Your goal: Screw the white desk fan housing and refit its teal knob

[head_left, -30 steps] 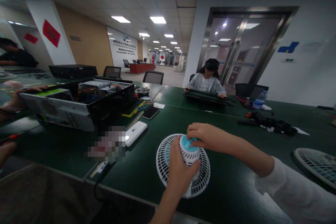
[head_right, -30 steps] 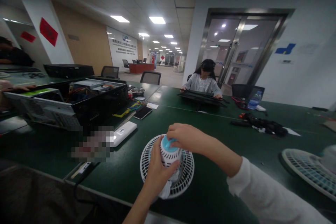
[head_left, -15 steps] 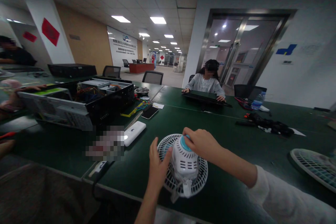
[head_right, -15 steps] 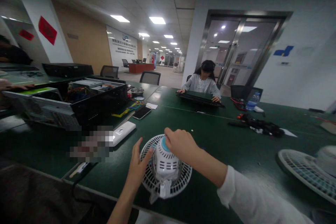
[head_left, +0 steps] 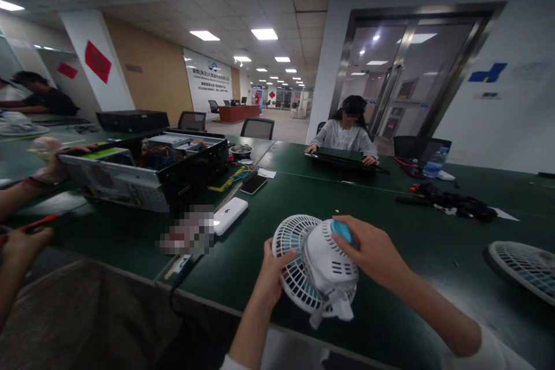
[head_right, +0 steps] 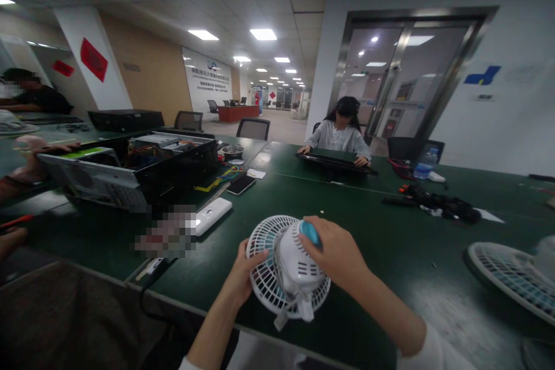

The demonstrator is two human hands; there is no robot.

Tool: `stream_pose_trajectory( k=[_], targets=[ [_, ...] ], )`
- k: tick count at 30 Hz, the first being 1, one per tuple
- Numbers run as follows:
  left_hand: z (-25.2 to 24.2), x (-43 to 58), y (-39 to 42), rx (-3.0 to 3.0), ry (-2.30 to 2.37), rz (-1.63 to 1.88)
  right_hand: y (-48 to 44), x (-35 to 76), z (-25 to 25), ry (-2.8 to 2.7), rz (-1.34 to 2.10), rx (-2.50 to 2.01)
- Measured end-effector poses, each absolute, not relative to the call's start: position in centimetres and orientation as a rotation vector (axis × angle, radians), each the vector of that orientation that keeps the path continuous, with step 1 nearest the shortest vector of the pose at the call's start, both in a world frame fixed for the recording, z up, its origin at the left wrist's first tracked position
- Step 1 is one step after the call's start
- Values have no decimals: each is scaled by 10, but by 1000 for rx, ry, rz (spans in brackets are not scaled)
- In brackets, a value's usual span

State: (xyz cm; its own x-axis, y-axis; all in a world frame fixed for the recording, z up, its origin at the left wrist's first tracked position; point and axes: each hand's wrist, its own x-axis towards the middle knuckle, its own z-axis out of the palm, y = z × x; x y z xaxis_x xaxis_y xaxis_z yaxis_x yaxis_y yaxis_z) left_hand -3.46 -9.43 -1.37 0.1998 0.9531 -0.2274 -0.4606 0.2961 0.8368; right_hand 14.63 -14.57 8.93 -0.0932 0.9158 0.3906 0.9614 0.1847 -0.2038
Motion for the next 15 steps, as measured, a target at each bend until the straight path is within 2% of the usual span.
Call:
stream_pose_trajectory(
  k=[3, 7, 9, 12, 15],
  targets=[
    [-10, -6, -109, 741, 820, 1080, -163, 173, 80, -1871, -257, -1761],
    [3, 38, -119, 878, 794, 1062, -193, 218, 74, -1511, -222, -1876],
    [16, 62, -118, 1003, 783, 1069, -208, 245, 69, -1263, -116, -1882],
    [37, 99, -113, 1244, 802, 1097, -224, 287, 54, -821, 267, -1669],
    [53, 137, -108, 1480, 841, 1070, -227, 322, 32, -682, 394, -1539]
  ],
)
